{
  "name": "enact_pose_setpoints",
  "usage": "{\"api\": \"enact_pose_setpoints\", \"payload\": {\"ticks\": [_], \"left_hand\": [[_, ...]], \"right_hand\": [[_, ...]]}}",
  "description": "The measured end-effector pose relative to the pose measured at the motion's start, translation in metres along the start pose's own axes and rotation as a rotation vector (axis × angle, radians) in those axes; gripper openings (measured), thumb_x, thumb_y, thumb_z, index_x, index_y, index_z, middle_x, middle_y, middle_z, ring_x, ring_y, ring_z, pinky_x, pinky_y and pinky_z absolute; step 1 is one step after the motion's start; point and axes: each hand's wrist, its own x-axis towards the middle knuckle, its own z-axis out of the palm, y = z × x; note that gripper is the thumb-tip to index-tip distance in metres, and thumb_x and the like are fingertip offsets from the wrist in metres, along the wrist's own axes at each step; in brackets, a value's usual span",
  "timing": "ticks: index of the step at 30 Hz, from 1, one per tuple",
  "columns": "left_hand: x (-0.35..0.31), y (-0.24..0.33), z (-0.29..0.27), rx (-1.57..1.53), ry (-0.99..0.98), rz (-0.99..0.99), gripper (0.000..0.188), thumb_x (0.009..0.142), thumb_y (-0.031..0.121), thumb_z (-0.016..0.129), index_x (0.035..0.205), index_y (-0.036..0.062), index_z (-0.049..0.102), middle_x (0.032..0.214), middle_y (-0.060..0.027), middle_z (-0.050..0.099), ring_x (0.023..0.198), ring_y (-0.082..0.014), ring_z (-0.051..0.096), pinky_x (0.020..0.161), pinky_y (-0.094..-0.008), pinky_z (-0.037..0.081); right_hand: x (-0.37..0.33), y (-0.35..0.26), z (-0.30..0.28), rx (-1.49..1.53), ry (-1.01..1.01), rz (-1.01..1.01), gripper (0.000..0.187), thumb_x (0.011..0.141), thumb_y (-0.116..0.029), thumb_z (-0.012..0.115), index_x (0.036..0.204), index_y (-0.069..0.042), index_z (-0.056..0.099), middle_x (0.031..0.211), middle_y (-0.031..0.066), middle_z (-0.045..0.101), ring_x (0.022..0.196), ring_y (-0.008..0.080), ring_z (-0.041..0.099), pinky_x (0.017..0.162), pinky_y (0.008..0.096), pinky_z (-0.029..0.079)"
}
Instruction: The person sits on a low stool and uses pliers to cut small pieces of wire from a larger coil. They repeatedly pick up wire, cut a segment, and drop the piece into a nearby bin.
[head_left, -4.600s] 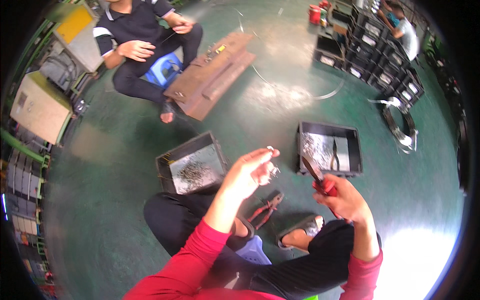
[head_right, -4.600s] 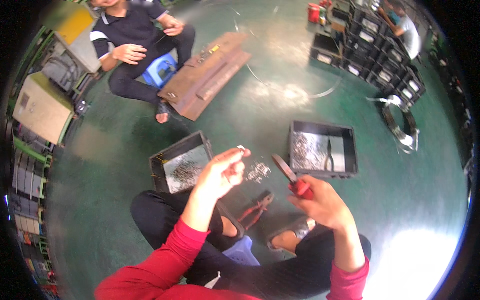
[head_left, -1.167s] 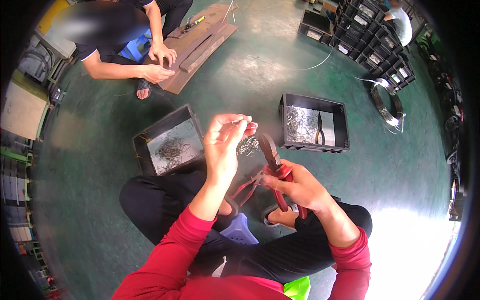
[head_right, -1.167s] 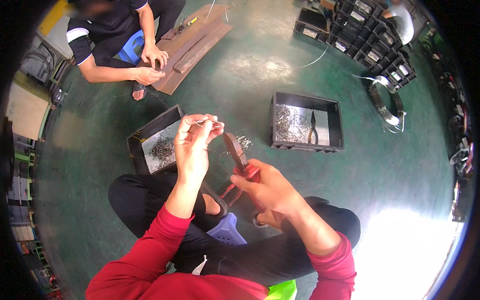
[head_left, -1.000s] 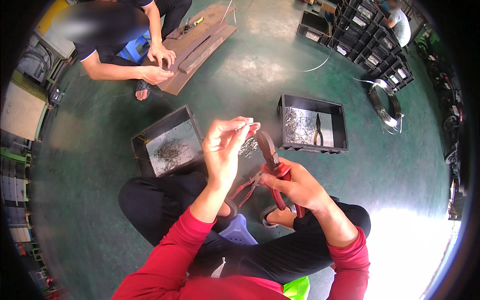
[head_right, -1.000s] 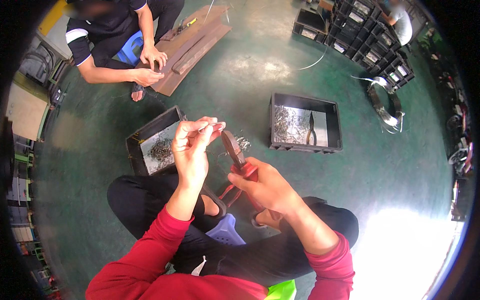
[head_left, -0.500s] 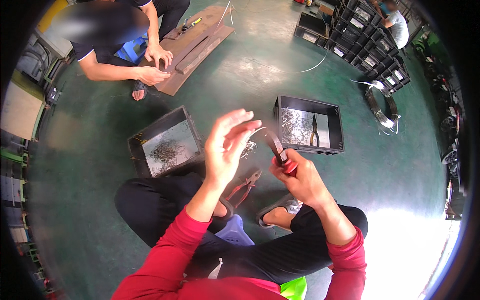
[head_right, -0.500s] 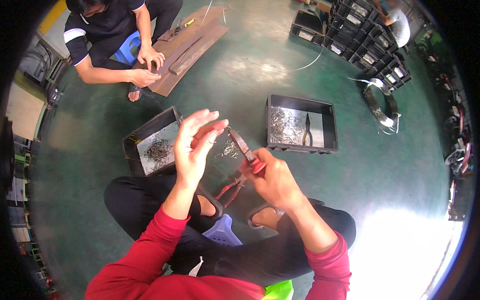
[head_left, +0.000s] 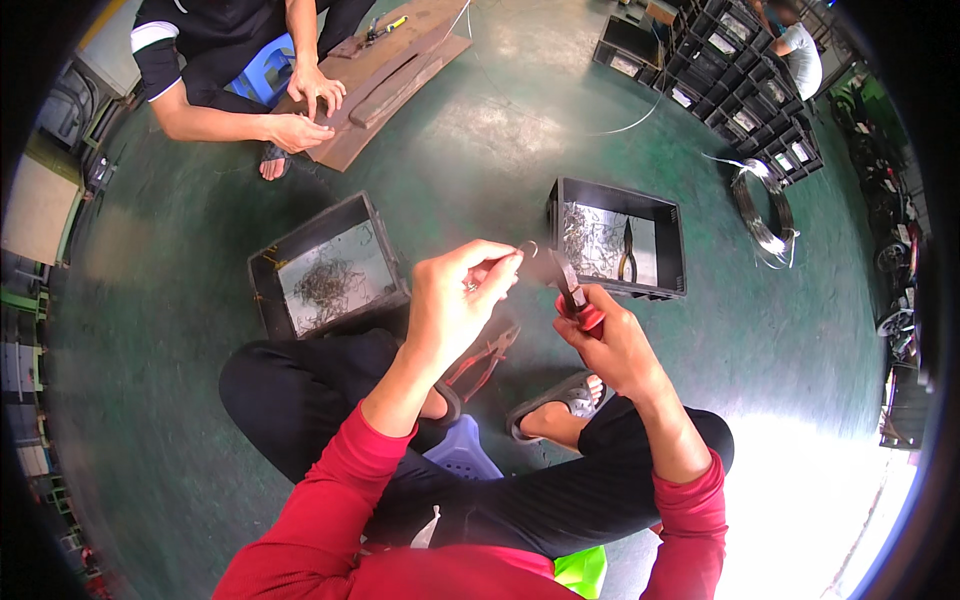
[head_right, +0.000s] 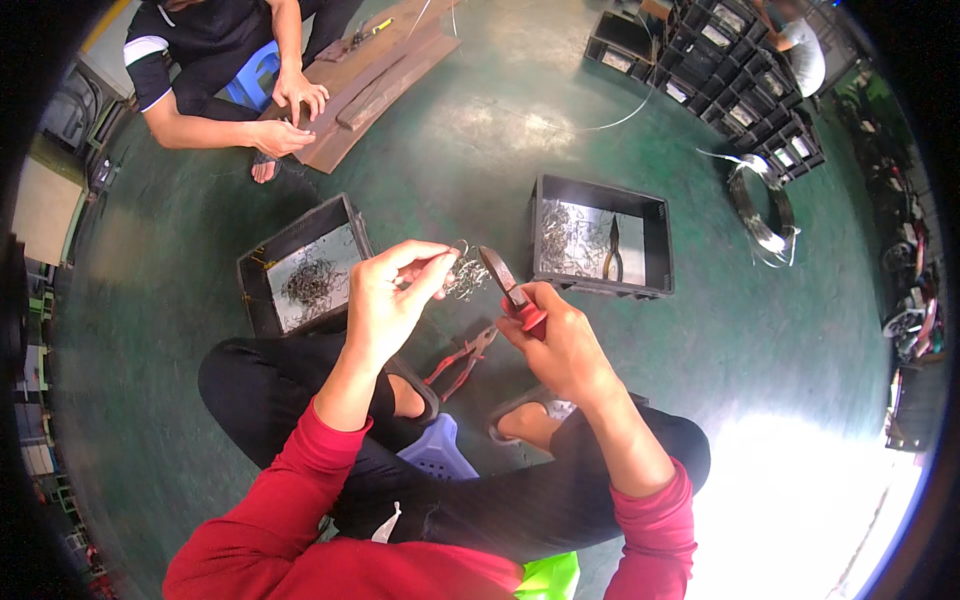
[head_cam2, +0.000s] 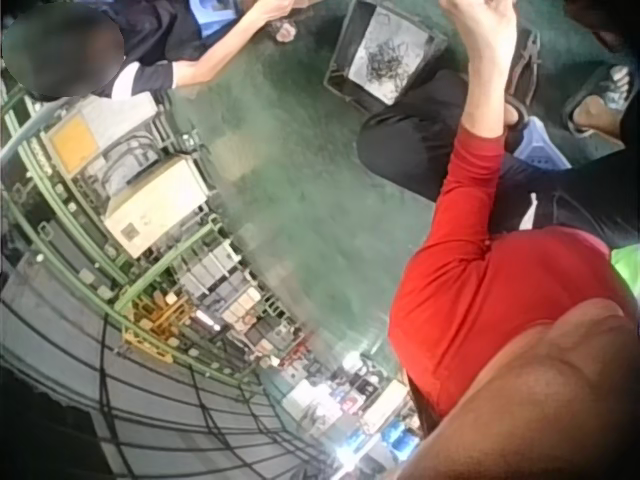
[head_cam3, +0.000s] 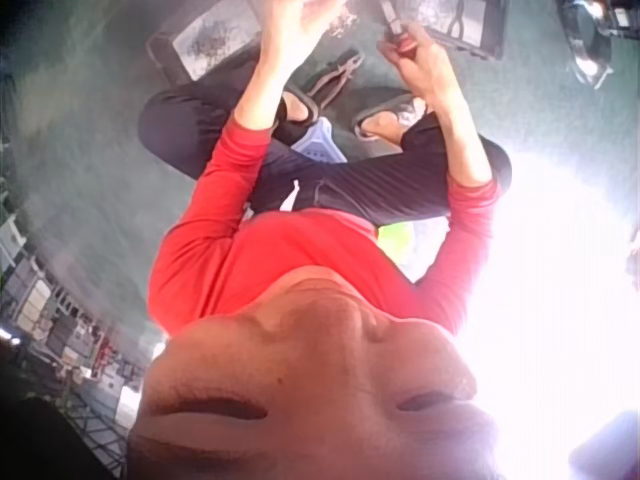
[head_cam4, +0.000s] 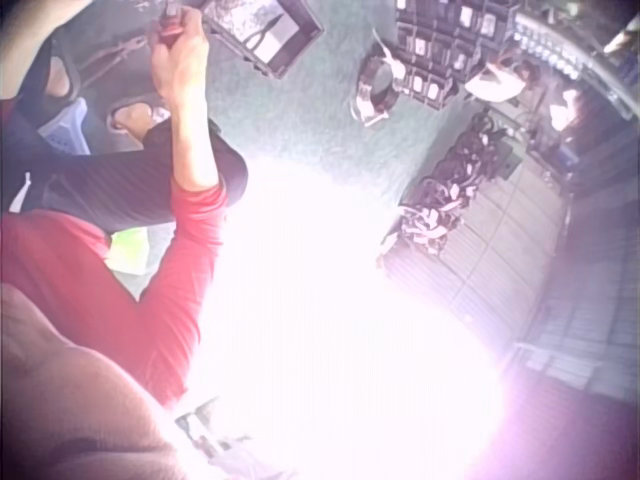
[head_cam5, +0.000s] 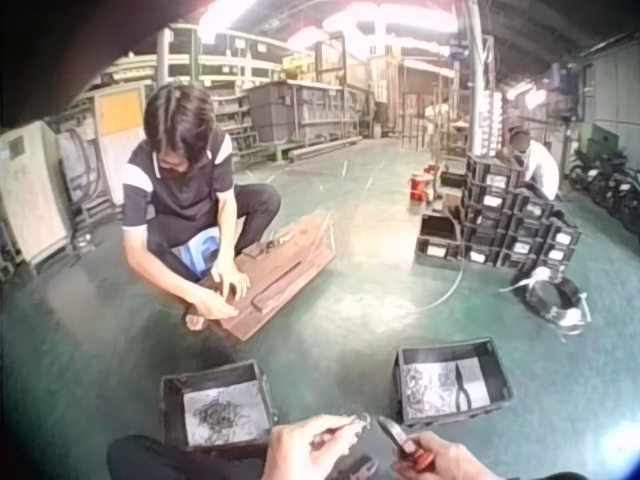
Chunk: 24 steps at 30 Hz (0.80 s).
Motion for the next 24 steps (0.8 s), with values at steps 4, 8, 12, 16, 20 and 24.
{"api": "enact_pose_setpoints", "payload": {"ticks": [4, 8, 12, 16, 20, 24], "left_hand": [[0.0027, -0.0026, 0.0036, 0.292, 0.155, 0.392, 0.013, 0.083, -0.003, 0.068, 0.096, -0.0018, 0.068, 0.077, -0.0093, 0.068, 0.065, -0.0126, 0.063, 0.06, -0.0245, 0.05], [0.0032, -0.0045, 0.0045, 0.447, 0.164, 0.527, 0.017, 0.079, -0.006, 0.069, 0.095, -0.0009, 0.069, 0.075, -0.0107, 0.066, 0.063, -0.0156, 0.062, 0.058, -0.0269, 0.049], [0.0035, -0.0047, 0.0053, 0.459, 0.152, 0.555, 0.021, 0.078, -0.006, 0.069, 0.097, 0.0009, 0.07, 0.072, -0.0091, 0.065, 0.062, -0.0156, 0.061, 0.057, -0.0281, 0.048], [0.0021, -0.0034, 0.0062, 0.449, 0.116, 0.498, 0.024, 0.078, -0.006, 0.069, 0.101, 0.0023, 0.07, 0.072, -0.0087, 0.063, 0.061, -0.0147, 0.061, 0.055, -0.0271, 0.048], [0.0013, -0.0028, 0.0063, 0.438, 0.101, 0.473, 0.025, 0.079, -0.007, 0.068, 0.101, 0.0025, 0.07, 0.072, -0.0085, 0.062, 0.061, -0.0141, 0.061, 0.055, -0.0259, 0.048], [0.0051, -0.0015, 0.0057, 0.385, 0.072, 0.453, 0.024, 0.079, -0.007, 0.067, 0.101, 0.0021, 0.07, 0.072, -0.0084, 0.062, 0.062, -0.0139, 0.062, 0.055, -0.025, 0.048]], "right_hand": [[-0.0006, -0.0042, -0.0013, -0.034, -0.051, 0.117, 0.034, 0.087, -0.027, 0.069, 0.109, -0.002, 0.059, 0.089, 0.0149, 0.066, 0.084, 0.0227, 0.063, 0.078, 0.0339, 0.049], [-0.0032, -0.0072, -0.0013, 0.011, -0.093, 0.152, 0.036, 0.088, -0.032, 0.068, 0.109, -0.004, 0.06, 0.087, 0.0132, 0.066, 0.081, 0.0207, 0.062, 0.078, 0.0336, 0.048], [-0.0034, -0.0068, -0.0007, 0.002, -0.093, 0.147, 0.037, 0.088, -0.032, 0.067, 0.111, -0.004, 0.06, 0.089, 0.0138, 0.066, 0.082, 0.0228, 0.063, 0.079, 0.0347, 0.048], [-0.0029, -0.006, -0.0001, 0.02, -0.09, 0.136, 0.037, 0.088, -0.032, 0.067, 0.111, -0.004, 0.06, 0.09, 0.0141, 0.067, 0.083, 0.0231, 0.063, 0.079, 0.0345, 0.048], [-0.0027, -0.0067, -0.001, -0.029, -0.103, 0.166, 0.039, 0.086, -0.032, 0.069, 0.105, 0.001, 0.059, 0.089, 0.0194, 0.068, 0.088, 0.0339, 0.066, 0.077, 0.0385, 0.05], [-0.0016, -0.0047, -0.0009, -0.088, -0.09, 0.183, 0.04, 0.086, -0.036, 0.068, 0.098, 0.001, 0.058, 0.085, 0.0222, 0.066, 0.085, 0.0395, 0.064, 0.075, 0.0419, 0.049]]}}
